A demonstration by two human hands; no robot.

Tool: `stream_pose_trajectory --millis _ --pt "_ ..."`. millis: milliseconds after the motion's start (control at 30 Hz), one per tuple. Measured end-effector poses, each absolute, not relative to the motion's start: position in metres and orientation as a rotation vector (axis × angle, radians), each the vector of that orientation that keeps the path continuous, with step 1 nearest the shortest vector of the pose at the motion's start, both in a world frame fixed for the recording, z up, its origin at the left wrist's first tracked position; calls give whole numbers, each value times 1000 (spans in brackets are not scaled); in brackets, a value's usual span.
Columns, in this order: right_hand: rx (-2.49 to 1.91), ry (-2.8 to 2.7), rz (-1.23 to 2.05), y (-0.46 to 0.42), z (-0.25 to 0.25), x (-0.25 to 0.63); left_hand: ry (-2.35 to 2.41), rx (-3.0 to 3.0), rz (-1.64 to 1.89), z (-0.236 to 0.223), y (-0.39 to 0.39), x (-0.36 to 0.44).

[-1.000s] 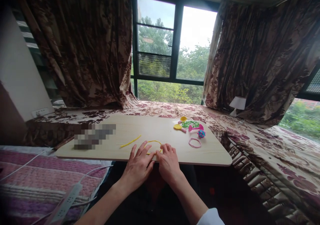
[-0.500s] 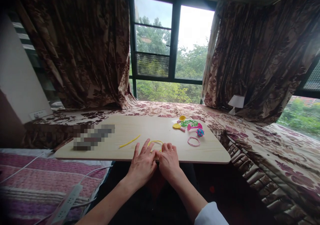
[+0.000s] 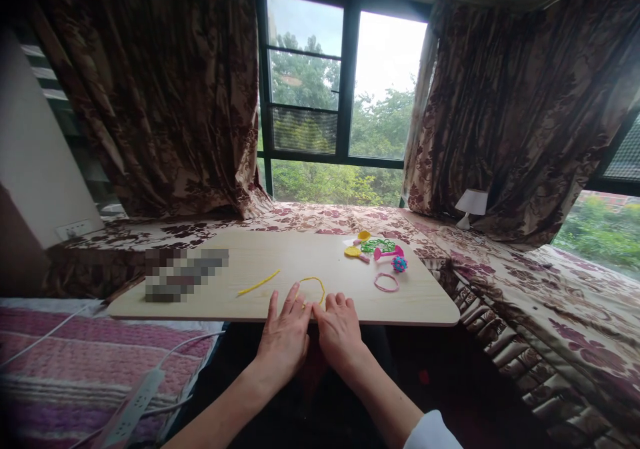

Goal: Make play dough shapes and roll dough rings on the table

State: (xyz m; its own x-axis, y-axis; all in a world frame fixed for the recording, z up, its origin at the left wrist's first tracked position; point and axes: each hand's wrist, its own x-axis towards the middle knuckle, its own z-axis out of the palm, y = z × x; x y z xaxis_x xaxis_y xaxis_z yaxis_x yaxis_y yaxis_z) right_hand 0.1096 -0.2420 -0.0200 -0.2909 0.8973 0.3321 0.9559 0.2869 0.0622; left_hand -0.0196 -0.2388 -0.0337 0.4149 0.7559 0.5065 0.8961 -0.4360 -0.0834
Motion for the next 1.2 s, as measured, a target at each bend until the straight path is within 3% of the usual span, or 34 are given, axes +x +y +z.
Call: stream_pose_trajectory --millis 1000,1200 --pt "-1677 -2390 -360 -237 -14 120 -1383 -2383 -557 -26 -236 -20" --pt "-1745 -2430 -136 -213 -2 126 -1405 -2416 -622 -22 -216 -23"
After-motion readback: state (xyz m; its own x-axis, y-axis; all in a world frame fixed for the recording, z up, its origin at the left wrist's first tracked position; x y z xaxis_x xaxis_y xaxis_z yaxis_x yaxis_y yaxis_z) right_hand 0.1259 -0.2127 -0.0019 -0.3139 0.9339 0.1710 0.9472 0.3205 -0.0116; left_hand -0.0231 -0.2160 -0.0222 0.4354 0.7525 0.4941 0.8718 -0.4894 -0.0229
